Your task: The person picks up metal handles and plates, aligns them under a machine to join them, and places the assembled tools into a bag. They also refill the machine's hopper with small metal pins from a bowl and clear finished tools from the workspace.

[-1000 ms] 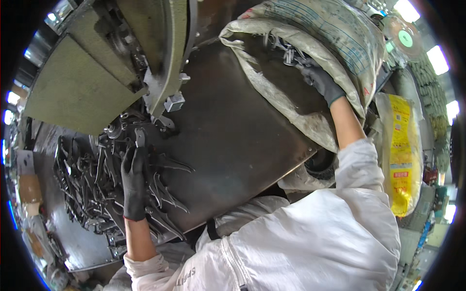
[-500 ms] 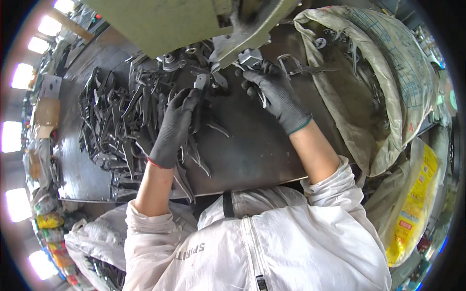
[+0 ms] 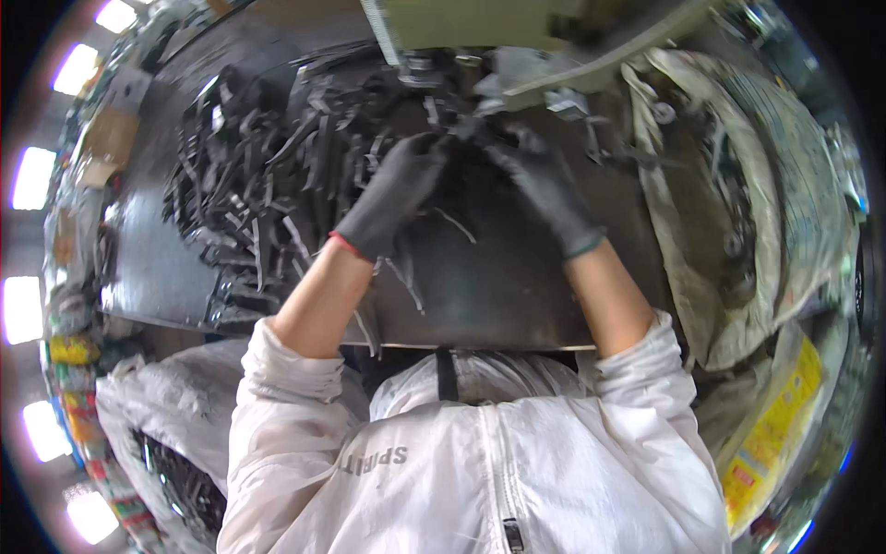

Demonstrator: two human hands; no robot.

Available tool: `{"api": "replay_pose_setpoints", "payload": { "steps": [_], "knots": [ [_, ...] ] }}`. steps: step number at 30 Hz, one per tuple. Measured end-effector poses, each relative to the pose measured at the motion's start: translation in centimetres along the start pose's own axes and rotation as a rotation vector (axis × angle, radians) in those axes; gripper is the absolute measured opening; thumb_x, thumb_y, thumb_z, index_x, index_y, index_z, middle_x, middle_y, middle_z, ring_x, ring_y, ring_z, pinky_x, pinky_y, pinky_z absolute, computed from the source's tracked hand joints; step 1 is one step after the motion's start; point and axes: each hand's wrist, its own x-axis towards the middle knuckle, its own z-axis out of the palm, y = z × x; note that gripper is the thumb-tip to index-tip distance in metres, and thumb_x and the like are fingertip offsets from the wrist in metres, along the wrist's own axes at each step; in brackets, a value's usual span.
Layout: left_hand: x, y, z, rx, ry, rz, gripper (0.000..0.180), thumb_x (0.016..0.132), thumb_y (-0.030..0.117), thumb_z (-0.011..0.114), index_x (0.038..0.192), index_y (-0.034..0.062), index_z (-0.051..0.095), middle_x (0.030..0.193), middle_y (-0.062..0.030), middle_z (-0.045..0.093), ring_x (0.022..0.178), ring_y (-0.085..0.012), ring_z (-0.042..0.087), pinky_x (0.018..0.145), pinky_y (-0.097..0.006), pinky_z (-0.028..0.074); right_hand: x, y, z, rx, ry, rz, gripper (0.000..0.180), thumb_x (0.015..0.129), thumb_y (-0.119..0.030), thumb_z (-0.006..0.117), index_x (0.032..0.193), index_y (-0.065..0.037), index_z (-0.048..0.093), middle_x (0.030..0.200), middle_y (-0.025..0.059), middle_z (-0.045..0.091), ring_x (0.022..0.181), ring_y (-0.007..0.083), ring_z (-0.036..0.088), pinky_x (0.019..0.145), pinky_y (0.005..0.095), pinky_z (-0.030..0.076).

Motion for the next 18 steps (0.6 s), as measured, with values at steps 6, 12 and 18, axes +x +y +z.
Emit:
{"api": "replay_pose_setpoints", "payload": {
  "steps": [6, 12, 18],
  "knots": [
    [0.9, -0.4, 0.4, 0.588, 0.032, 0.163, 0.032, 0.104, 0.025, 0.057, 0.12, -0.0003, 0.069, 0.089, -0.0148, 0.074, 0.081, -0.028, 0.07, 0.073, -0.041, 0.055, 0.1, 0.5, 1.0, 0.006, -0.041, 0.157, 0.025, 0.102, -0.019, 0.066, 0.119, 0.0, 0.065, 0.093, 0.001, 0.067, 0.078, 0.006, 0.062, 0.064, 0.0245, 0.052],
    [-2.5, 5.4, -4.3, 1.098, 0.157, 0.292, 0.029, 0.1, 0.029, 0.06, 0.107, 0.0034, 0.07, 0.101, -0.0223, 0.073, 0.099, -0.043, 0.069, 0.086, -0.052, 0.056, 0.0, 2.2, 0.7, 0.155, -0.072, 0.172, 0.023, 0.102, -0.014, 0.065, 0.12, 0.0, 0.061, 0.096, 0.0022, 0.064, 0.069, 0.0075, 0.062, 0.058, 0.0226, 0.052],
    [-0.1, 4.8, -28.4, 1.148, 0.768, 0.408, 0.038, 0.101, 0.032, 0.057, 0.132, 0.0113, 0.066, 0.117, -0.0223, 0.071, 0.107, -0.0403, 0.07, 0.09, -0.047, 0.055, -0.8, 0.2, 0.6, 0.196, 0.034, 0.211, 0.023, 0.102, -0.013, 0.066, 0.12, -0.001, 0.062, 0.098, 0.0022, 0.065, 0.07, 0.0074, 0.063, 0.057, 0.0211, 0.051]
  ]
}}
